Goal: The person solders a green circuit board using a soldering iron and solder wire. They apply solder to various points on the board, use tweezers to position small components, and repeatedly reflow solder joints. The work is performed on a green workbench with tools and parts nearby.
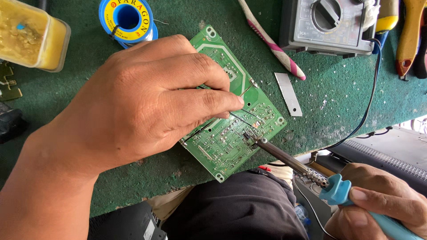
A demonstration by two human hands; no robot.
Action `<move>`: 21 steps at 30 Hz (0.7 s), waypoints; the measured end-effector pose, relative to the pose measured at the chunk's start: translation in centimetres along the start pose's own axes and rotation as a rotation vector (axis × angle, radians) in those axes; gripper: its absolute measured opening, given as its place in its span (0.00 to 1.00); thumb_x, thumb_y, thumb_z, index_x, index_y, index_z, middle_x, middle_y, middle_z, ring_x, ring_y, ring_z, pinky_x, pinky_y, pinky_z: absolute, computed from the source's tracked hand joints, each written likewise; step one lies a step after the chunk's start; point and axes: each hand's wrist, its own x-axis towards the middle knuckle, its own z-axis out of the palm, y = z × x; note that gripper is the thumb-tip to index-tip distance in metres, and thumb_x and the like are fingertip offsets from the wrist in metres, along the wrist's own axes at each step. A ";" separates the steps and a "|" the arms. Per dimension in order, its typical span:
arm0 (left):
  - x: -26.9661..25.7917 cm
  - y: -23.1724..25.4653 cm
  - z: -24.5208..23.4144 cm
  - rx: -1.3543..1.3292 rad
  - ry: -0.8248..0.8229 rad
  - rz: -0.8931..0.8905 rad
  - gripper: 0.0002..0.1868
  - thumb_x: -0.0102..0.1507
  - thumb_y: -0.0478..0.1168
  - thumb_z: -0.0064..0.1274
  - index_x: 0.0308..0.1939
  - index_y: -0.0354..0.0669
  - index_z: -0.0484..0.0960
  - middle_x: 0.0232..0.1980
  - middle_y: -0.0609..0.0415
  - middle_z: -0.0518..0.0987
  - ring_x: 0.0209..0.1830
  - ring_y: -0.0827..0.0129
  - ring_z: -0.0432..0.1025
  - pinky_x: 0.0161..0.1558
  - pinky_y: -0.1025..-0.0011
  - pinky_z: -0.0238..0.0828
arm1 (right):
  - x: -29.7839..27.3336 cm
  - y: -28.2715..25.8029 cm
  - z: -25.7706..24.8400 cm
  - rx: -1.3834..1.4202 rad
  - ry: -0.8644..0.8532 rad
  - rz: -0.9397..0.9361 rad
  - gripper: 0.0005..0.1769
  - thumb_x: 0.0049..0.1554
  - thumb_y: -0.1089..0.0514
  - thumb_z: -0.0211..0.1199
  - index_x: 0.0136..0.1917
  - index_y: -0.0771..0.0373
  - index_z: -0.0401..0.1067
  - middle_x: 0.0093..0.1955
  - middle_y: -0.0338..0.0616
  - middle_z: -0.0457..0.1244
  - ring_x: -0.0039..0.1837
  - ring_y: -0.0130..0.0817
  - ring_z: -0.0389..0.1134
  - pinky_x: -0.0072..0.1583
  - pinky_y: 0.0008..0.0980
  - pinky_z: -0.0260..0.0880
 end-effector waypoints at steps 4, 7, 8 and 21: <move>0.0 0.0 0.0 0.007 -0.004 -0.013 0.12 0.76 0.21 0.56 0.54 0.40 0.87 0.52 0.52 0.82 0.39 0.54 0.66 0.41 0.59 0.68 | -0.2 -0.6 0.8 -0.003 0.063 0.013 0.16 0.60 0.56 0.59 0.62 0.53 0.71 0.43 0.32 0.68 0.41 0.27 0.76 0.53 0.29 0.82; 0.0 0.0 0.1 0.013 -0.012 -0.018 0.12 0.76 0.21 0.56 0.54 0.41 0.88 0.52 0.52 0.82 0.40 0.54 0.67 0.41 0.59 0.68 | -0.2 0.0 1.0 0.033 0.089 -0.009 0.16 0.61 0.56 0.59 0.62 0.54 0.71 0.42 0.32 0.67 0.41 0.27 0.74 0.52 0.28 0.80; 0.0 0.0 0.0 0.017 -0.016 -0.017 0.12 0.76 0.21 0.56 0.54 0.41 0.88 0.53 0.52 0.83 0.40 0.54 0.67 0.41 0.59 0.69 | -0.1 0.4 1.1 0.069 0.085 -0.057 0.16 0.60 0.55 0.60 0.62 0.53 0.72 0.41 0.30 0.67 0.40 0.26 0.72 0.51 0.28 0.80; -0.1 0.0 0.1 0.017 -0.010 -0.012 0.12 0.76 0.21 0.57 0.54 0.41 0.88 0.52 0.52 0.82 0.40 0.55 0.67 0.41 0.59 0.68 | -0.3 1.2 -0.5 -0.022 -0.033 -0.060 0.18 0.61 0.54 0.58 0.65 0.53 0.71 0.45 0.29 0.69 0.44 0.24 0.77 0.53 0.28 0.84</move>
